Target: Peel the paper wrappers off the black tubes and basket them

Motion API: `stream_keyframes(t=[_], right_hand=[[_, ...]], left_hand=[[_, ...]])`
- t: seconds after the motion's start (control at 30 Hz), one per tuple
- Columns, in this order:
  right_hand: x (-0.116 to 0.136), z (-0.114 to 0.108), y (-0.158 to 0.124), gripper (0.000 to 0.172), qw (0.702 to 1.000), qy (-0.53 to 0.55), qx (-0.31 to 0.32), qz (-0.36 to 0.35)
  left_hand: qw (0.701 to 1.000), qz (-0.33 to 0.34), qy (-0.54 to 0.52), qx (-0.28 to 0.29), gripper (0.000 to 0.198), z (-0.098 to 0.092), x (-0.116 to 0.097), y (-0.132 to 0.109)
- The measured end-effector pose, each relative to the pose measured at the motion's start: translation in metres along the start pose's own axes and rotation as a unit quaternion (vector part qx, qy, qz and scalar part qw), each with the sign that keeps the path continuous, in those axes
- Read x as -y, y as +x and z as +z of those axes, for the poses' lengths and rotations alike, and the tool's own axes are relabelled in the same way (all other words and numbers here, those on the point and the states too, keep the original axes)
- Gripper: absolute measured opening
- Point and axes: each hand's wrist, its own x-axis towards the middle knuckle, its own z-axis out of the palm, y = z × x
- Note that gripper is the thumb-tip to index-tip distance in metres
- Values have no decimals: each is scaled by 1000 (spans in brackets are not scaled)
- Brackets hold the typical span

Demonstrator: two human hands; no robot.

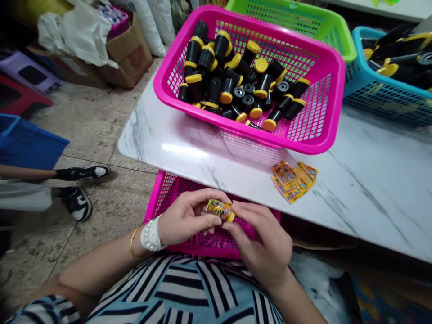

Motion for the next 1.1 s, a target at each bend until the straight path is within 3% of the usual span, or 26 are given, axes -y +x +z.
stream_keyframes(t=[0.1,0.17,0.27,0.33,0.43,0.5,0.6,0.63,0.7,0.8,0.9,1.0,1.1], right_hand=[[-1,8,6,20,976,121,0,179],[-1,13,10,26,948,189,9,255],[0,14,15,39,932,244,16,269],[0,13,16,34,944,236,8,232],[-2,14,13,27,953,225,1,203],[-6,19,9,26,926,284,18,247],[-12,25,3,24,862,379,55,332],[-14,26,2,22,858,380,63,341],[-15,24,3,21,878,350,70,319],[-14,18,5,35,936,261,102,213],[-13,16,4,21,975,188,76,95],[-14,18,1,14,979,193,-4,66],[-16,18,0,15,979,187,13,78]], left_hand=[[994,62,84,-17,28,-6,3,4],[985,101,137,-27,28,-10,4,7],[989,95,113,-13,30,-13,1,7],[998,42,48,5,36,-13,-3,5],[1000,-13,11,-15,36,-12,-6,2],[999,-26,12,-24,33,-13,-5,3],[998,-67,14,-10,35,-16,0,5],[997,-80,17,-13,37,-17,2,6],[995,-94,23,-35,42,-16,8,6],[992,-112,15,-61,49,-12,14,6],[988,-144,-60,-9,56,-11,16,5],[980,-165,-98,44,58,-14,18,5],[985,-159,-71,-12,52,-16,23,5]])
